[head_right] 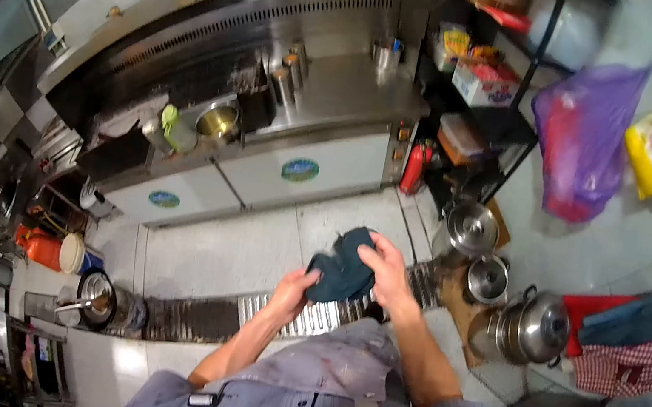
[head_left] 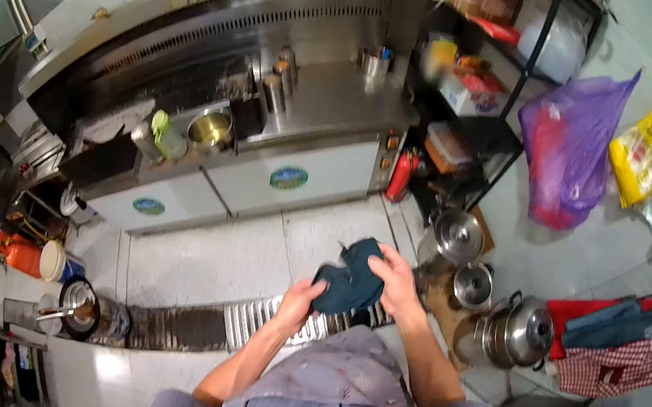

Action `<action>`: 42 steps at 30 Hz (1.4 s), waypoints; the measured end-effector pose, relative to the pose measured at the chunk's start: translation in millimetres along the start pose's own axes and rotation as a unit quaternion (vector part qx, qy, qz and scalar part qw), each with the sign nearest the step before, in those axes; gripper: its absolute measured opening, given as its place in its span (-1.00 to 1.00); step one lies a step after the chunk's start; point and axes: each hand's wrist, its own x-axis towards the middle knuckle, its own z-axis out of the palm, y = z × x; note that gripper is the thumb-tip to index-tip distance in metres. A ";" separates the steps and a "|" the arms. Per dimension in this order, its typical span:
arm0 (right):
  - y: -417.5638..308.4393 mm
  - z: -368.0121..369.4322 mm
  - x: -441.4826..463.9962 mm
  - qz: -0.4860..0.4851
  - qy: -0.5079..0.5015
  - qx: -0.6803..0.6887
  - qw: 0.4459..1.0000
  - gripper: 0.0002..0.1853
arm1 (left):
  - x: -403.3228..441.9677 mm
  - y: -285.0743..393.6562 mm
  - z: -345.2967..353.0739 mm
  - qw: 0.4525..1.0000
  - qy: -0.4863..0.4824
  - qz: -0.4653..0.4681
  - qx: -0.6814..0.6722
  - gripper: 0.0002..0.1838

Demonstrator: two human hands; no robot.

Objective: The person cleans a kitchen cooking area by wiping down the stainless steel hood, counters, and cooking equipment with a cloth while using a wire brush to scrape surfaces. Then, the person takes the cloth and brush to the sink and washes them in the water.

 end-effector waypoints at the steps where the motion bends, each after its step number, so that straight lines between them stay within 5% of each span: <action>1: -5.9 4.3 0.9 -0.035 0.000 0.024 0.999 -0.60 | 5.4 -9.4 -3.7 0.999 -0.004 -0.007 -0.034 -0.71; 3: -5.1 27.4 57.9 -0.057 -0.003 0.094 0.994 -0.62 | 22.3 36.6 -23.7 0.996 0.018 -0.028 -0.086 -0.76; 6: 9.3 18.0 118.4 -0.023 0.002 -0.122 0.992 -0.48 | 63.3 79.1 0.3 0.985 -0.036 -0.007 -0.166 -0.58; 7: 14.3 20.1 131.5 0.000 -0.072 -0.173 0.982 -0.41 | 68.5 92.2 6.6 0.974 -0.035 -0.014 -0.222 -0.52; 9: -13.1 30.6 181.5 -0.098 -0.157 -0.386 0.904 -0.39 | 119.8 129.7 3.8 0.969 -0.007 0.035 -0.243 -0.44; 13: -46.5 44.2 283.3 -0.332 -0.155 -0.539 0.758 -0.28 | 189.6 228.0 16.5 0.968 0.048 0.141 -0.202 -0.50; 17: -91.7 21.9 404.6 -0.318 -0.076 -0.388 0.862 -0.40 | 258.1 327.1 53.2 0.976 0.019 0.204 0.072 -0.43; 18: -116.9 26.1 419.6 -0.205 -0.039 -0.258 0.943 -0.52 | 264.7 348.7 71.6 0.951 0.040 0.236 0.193 -0.35; 20: -151.8 30.9 471.1 -0.178 -0.012 -0.090 0.980 -0.63 | 281.0 391.5 99.4 0.862 0.044 0.330 0.383 -0.22; 21: -166.7 28.5 492.4 -0.152 -0.042 0.057 0.986 -0.65 | 290.2 407.2 107.6 0.803 0.025 0.392 0.448 -0.16; 23: -191.1 16.1 542.9 -0.135 -0.027 0.143 0.980 -0.66 | 295.4 434.3 128.1 0.768 0.030 0.444 0.461 -0.23; 25: -245.3 4.7 582.7 -0.135 -0.117 0.212 0.961 -0.71 | 302.4 455.5 126.9 0.737 0.030 0.479 0.477 -0.28; 29: -368.7 -19.1 654.5 -0.290 -0.058 0.256 0.920 -0.68 | 307.1 486.4 94.7 0.678 0.102 0.498 0.531 -0.43; 33: -467.8 -55.6 709.2 -0.499 0.098 0.077 0.858 -0.61 | 297.8 517.7 55.5 0.659 0.174 0.477 0.555 -0.49; 37: -490.6 -57.8 775.2 -0.512 0.199 -0.008 0.836 -0.62 | 282.4 536.7 9.3 0.647 0.235 0.482 0.542 -0.52; 39: -456.4 -12.7 798.5 -0.556 0.323 -0.267 0.718 -0.65 | 277.3 547.2 -13.7 0.633 0.249 0.490 0.545 -0.53; 41: -410.2 76.4 798.6 -0.604 0.236 -0.357 0.673 -0.65 | 278.5 567.0 -27.4 0.617 0.265 0.503 0.545 -0.55; 42: -380.3 130.7 777.8 -0.546 0.158 -0.382 0.729 -0.61 | 277.0 582.3 -30.2 0.626 0.269 0.488 0.546 -0.52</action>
